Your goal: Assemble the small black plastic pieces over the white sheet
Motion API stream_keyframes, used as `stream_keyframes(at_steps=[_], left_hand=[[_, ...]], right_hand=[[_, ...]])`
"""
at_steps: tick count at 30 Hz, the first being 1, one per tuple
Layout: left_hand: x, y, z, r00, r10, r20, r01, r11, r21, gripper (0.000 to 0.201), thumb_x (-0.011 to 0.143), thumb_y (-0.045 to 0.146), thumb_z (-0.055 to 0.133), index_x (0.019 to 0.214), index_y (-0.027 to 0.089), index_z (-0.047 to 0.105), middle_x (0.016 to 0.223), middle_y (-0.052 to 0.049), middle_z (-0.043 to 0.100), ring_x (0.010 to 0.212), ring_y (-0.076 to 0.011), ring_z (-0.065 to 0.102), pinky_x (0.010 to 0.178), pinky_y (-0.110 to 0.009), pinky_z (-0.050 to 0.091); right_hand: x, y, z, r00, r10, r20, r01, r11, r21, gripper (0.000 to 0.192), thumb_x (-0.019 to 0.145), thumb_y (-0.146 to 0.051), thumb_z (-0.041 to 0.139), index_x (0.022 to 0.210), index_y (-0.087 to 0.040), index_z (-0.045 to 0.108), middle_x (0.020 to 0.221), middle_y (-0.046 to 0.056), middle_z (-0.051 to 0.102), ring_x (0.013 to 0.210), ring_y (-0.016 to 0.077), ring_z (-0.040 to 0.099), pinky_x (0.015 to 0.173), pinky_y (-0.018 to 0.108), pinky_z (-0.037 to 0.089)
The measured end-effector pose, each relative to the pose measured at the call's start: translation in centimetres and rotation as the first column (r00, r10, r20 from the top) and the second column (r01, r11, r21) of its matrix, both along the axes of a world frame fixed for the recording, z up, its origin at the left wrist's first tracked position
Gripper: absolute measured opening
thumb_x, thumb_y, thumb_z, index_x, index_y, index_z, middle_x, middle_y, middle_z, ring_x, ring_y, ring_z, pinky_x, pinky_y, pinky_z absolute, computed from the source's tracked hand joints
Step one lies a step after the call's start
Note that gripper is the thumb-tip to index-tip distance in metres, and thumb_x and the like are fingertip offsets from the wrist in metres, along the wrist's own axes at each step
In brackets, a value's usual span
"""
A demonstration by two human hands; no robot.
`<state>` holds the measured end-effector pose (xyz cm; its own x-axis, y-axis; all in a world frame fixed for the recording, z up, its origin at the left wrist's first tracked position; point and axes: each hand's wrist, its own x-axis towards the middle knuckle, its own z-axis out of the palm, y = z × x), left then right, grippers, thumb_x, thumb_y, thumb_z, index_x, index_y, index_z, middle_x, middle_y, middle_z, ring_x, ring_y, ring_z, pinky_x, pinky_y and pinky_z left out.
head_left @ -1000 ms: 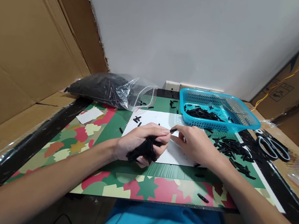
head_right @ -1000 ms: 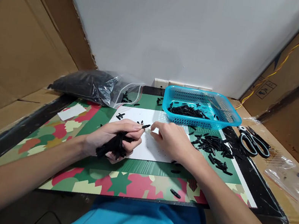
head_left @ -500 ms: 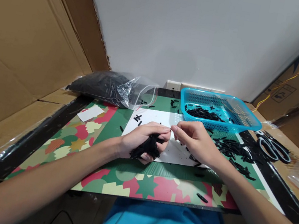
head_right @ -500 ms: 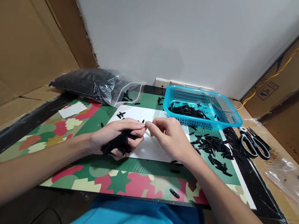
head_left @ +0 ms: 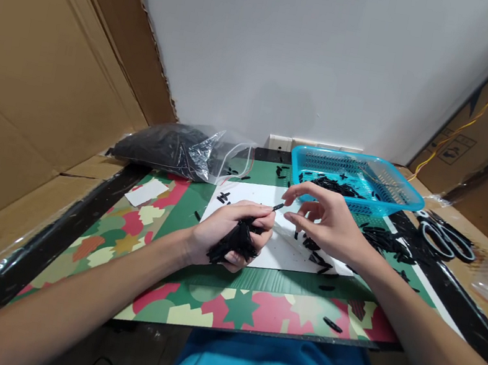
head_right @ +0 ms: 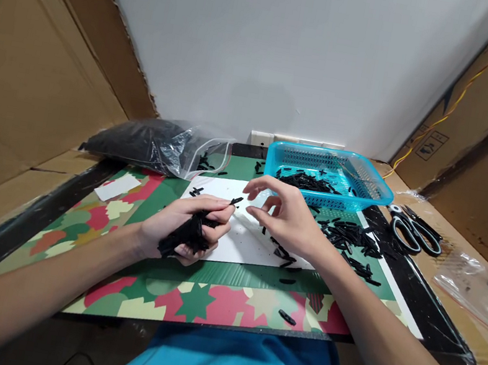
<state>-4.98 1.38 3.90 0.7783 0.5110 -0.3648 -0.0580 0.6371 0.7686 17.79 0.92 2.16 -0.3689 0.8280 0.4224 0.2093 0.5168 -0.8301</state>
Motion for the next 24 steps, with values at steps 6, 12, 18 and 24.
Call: stream_keyframes(at_steps=[6, 12, 18, 24], left_hand=[[0.1, -0.2, 0.1, 1.0, 0.016, -0.019, -0.015, 0.998, 0.061, 0.033, 0.1, 0.041, 0.051, 0.075, 0.021, 0.042, 0.059, 0.006, 0.039, 0.036, -0.0065, 0.032, 0.028, -0.014, 0.028], [0.2, -0.2, -0.3, 1.0, -0.013, -0.022, 0.014, 1.0, 0.023, 0.033, 0.099, 0.041, 0.052, 0.075, 0.021, 0.041, 0.059, 0.006, 0.038, 0.036, -0.0057, 0.028, 0.028, -0.013, 0.027], [0.1, 0.0, -0.5, 1.0, -0.001, -0.011, 0.001, 1.0, 0.006, 0.033, 0.098, 0.044, 0.055, 0.077, 0.022, 0.041, 0.06, 0.006, 0.038, 0.036, -0.0064, 0.031, 0.028, -0.014, 0.027], [0.1, 0.1, -0.8, 1.0, -0.018, -0.025, 0.017, 1.0, -0.014, 0.033, 0.098, 0.044, 0.055, 0.078, 0.022, 0.04, 0.061, 0.007, 0.039, 0.036, -0.0063, 0.031, 0.028, -0.014, 0.026]], right_hand=[[-0.3, -0.4, 0.0, 0.997, 0.074, -0.035, -0.077, 0.991, -0.106, 0.023, 0.099, -0.041, 0.067, 0.105, -0.018, 0.071, 0.093, 0.002, 0.07, 0.059, 0.0092, 0.062, 0.054, 0.023, 0.051], [-0.4, -0.4, -0.4, 0.993, 0.114, 0.036, -0.111, 0.991, -0.08, 0.026, 0.106, -0.038, 0.055, 0.096, -0.017, 0.066, 0.08, 0.001, 0.067, 0.058, 0.0095, 0.059, 0.054, 0.022, 0.046], [-0.7, -0.7, -0.5, 0.998, 0.034, 0.047, -0.03, 0.996, -0.084, 0.023, 0.107, -0.044, 0.051, 0.105, -0.021, 0.055, 0.071, -0.003, 0.063, 0.056, 0.011, 0.054, 0.055, 0.024, 0.04], [-1.4, -0.9, -0.6, 0.995, 0.008, 0.102, -0.006, 1.0, -0.028, 0.028, 0.107, -0.04, 0.048, 0.089, -0.02, 0.057, 0.065, -0.004, 0.056, 0.057, 0.0113, 0.048, 0.058, 0.025, 0.037]])
